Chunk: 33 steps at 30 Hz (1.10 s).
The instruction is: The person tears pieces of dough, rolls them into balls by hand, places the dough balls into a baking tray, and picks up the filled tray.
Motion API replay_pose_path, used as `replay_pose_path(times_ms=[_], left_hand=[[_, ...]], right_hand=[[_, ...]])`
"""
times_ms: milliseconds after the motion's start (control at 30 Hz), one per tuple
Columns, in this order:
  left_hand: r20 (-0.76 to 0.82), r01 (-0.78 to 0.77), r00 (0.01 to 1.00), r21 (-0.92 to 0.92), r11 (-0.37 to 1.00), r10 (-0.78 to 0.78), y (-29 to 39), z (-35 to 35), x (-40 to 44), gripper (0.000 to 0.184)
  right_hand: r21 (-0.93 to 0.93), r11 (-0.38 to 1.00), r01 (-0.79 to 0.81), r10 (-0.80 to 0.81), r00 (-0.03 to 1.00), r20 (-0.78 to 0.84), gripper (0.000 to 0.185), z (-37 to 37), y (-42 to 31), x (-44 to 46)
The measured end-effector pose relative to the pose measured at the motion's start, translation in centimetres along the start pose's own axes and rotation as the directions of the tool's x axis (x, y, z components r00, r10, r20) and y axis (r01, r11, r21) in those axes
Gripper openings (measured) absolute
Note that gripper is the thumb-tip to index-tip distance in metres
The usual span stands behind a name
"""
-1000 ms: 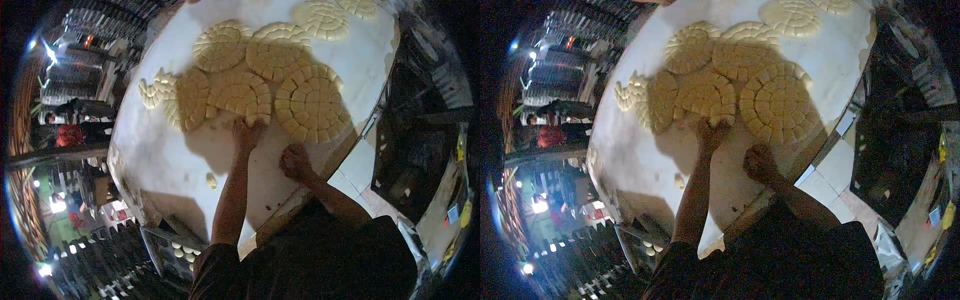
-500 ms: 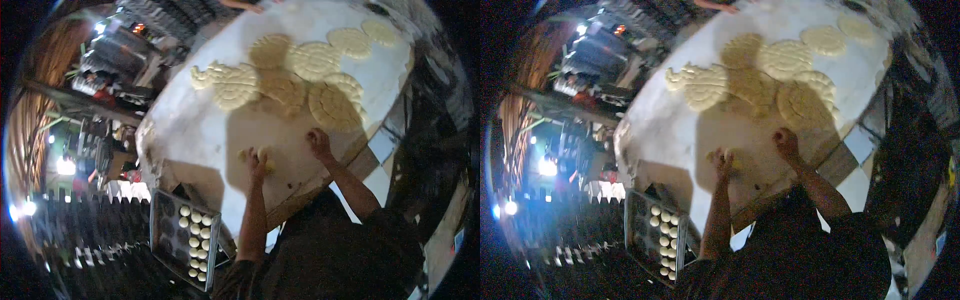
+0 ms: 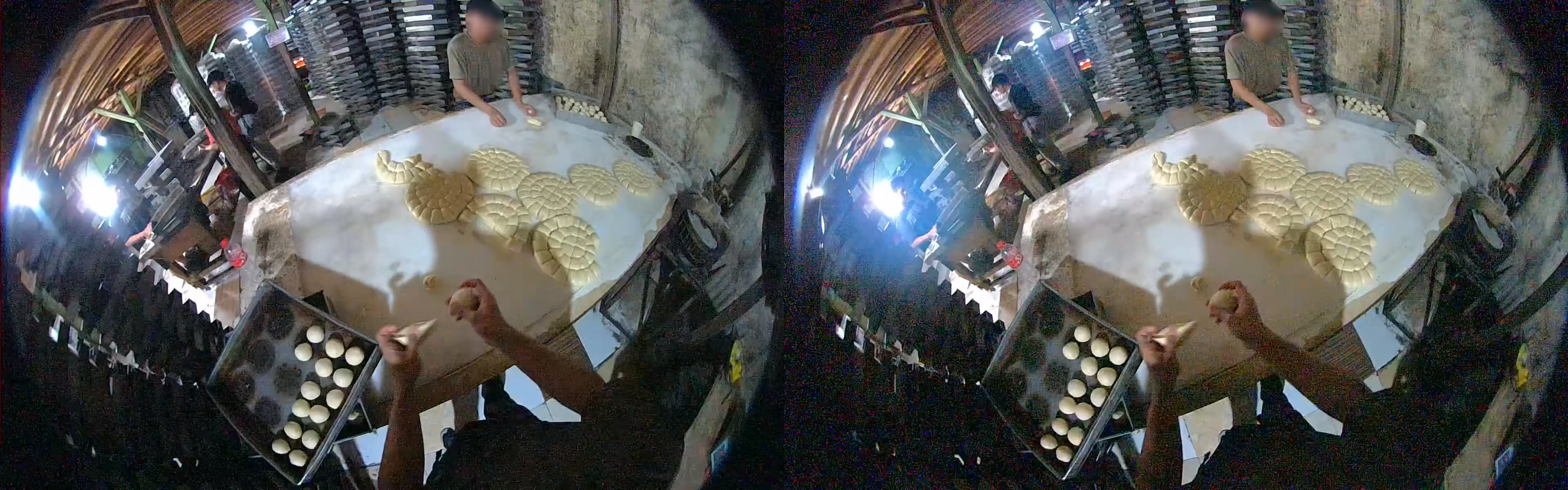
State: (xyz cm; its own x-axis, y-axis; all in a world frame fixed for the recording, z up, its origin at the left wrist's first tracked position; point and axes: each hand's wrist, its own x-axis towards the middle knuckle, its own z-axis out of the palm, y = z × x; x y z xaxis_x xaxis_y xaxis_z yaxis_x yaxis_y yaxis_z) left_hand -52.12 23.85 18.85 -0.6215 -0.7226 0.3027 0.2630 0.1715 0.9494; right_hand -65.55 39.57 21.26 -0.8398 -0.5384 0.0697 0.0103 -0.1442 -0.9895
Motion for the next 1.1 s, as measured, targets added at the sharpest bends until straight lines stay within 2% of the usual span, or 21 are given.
replay_pose_path(times_ms=[33,133,167,233,267,300,333,367,433,533,667,700,767,800,833,867,900,1000,1033,1067,1100], left_hand=[[-0.055,0.065,0.996,-0.109,0.992,-0.071,0.4,0.3,0.8,0.015],[-0.026,0.381,0.922,-0.122,0.917,-0.386,-3.1,0.8,0.4,0.023],[0.131,0.058,0.986,0.331,0.942,-0.107,-6.7,1.1,-1.0,0.025],[0.446,-0.417,0.886,0.647,0.639,0.127,-13.9,1.5,-5.7,0.027],[0.544,-0.532,0.825,0.656,0.536,0.153,-13.2,1.2,-5.7,0.027],[0.635,-0.64,0.752,0.64,0.426,0.176,-12.7,0.8,-5.6,0.028],[0.685,-0.662,0.727,0.676,0.324,0.057,-10.4,-0.3,-3.7,0.028],[0.722,-0.697,0.689,0.683,0.218,-0.062,-8.1,-1.4,-1.8,0.029],[0.545,-0.585,0.693,0.808,0.074,-0.471,-7.4,-0.2,2.5,0.03],[0.445,-0.455,0.885,0.761,0.463,0.139,-11.8,4.5,6.1,0.027],[0.452,-0.356,0.887,0.802,0.48,-0.096,-15.3,10.4,0.8,0.019],[0.464,-0.349,0.869,0.82,0.454,-0.171,-14.7,10.6,-1.3,0.017],[0.538,-0.46,0.843,0.707,0.538,0.012,-18.2,5.3,-7.4,0.02],[0.542,-0.358,0.776,0.799,0.483,-0.323,-18.1,3.3,-6.4,0.025],[0.466,-0.269,0.625,0.881,0.389,-0.625,-17.5,0.6,-5.0,0.032],[0.556,-0.446,0.74,0.827,0.342,-0.379,-14.0,0.3,-3.4,0.031],[0.599,-0.573,0.794,0.794,0.203,-0.101,-10.5,0.1,-1.8,0.03],[0.226,-0.11,0.956,0.865,0.49,-0.185,-10.5,2.2,5.9,0.027],[0.231,-0.151,0.97,0.817,0.557,-0.075,-11.2,4.1,6.9,0.023],[0.063,-0.009,0.996,0.742,0.671,-0.056,-10.8,6.5,7.0,0.019],[0.086,-0.014,0.993,0.773,0.635,-0.084,-10.6,7.9,5.8,0.02]], right_hand=[[0.006,1.0,0.002,-0.001,0.996,-0.093,0.037,-1.3,0.4,0.8],[0.005,1.0,0.022,-0.019,0.962,-0.272,0.032,-7.2,3.5,3.6],[-0.008,0.999,0.033,-0.033,0.958,-0.285,0.031,-10.2,5.6,3.4],[0.22,0.969,-0.116,0.145,0.982,-0.124,0.034,-17.8,13.7,3.2],[-0.604,0.771,0.204,-0.29,0.956,-0.046,0.032,-20.2,16.2,1.5],[-0.832,0.441,0.337,-0.367,0.913,0.176,0.031,-21.2,15.7,-0.2],[-0.856,0.192,0.48,-0.309,0.857,0.411,0.031,-21.9,14.4,-1.2],[-0.818,0.068,0.571,-0.207,0.811,0.548,0.031,-22.5,13.2,-1.6],[-0.773,0.029,0.634,-0.068,0.773,0.631,0.031,-22.2,9.8,0.3],[-0.808,0.337,0.483,-0.131,0.874,0.467,0.036,-18.9,7.4,6.5],[-0.806,0.424,0.413,-0.272,0.907,0.322,0.035,-12.1,15.4,5.6],[-0.759,0.393,0.519,-0.298,0.853,0.429,0.034,-12.5,16.2,4.2],[-0.624,0.327,0.71,-0.334,0.704,0.627,0.031,-14.5,15.3,0.6],[-0.615,0.238,0.752,-0.256,0.659,0.707,0.03,-16.1,14.8,0.7],[-0.584,0.156,0.796,-0.174,0.605,0.777,0.029,-17.7,14.5,0.8],[-0.596,0.011,0.803,0.007,0.596,0.803,0.027,-19.8,13.4,2.6],[-0.64,0.058,0.767,0.032,0.639,0.769,0.027,-20.2,12.7,5.1],[-0.737,0.321,0.595,-0.078,0.792,0.606,0.025,-18.6,11.5,12.0],[-0.758,0.291,0.584,-0.119,0.808,0.577,0.022,-16.2,10.6,12.9],[-0.781,0.26,0.567,-0.154,0.823,0.546,0.02,-14.3,10.0,13.0],[-0.763,0.322,0.561,-0.186,0.828,0.53,0.02,-13.0,10.4,12.0]])
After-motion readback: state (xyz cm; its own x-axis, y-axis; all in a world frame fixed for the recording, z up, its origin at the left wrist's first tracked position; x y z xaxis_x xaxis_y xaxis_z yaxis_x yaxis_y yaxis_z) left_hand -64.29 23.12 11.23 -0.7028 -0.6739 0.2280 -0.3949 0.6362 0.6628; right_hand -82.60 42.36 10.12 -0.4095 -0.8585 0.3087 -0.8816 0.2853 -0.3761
